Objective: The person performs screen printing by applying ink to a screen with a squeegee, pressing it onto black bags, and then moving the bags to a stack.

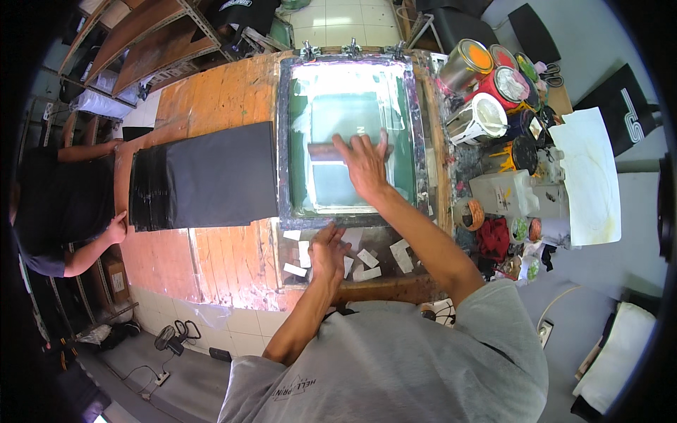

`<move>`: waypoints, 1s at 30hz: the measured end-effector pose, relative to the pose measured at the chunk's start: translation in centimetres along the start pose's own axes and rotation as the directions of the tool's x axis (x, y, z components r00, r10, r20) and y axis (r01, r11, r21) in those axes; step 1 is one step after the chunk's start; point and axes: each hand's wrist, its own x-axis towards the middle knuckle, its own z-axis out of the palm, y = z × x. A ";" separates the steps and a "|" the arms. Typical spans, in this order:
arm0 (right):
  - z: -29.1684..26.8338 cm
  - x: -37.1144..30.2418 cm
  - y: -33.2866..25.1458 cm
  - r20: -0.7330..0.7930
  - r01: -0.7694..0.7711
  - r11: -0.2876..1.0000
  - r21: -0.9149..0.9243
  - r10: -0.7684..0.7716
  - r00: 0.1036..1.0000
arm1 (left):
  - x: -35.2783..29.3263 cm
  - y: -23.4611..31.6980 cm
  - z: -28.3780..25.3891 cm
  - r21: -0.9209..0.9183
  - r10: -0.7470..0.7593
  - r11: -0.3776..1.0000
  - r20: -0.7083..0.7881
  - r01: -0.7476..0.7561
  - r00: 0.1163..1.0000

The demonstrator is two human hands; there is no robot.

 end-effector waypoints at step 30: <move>-7.7 -3.4 -4.1 0.091 -0.004 0.999 0.042 0.000 0.996 | -1.8 2.1 0.0 -0.113 0.084 0.991 0.077 -0.075 0.994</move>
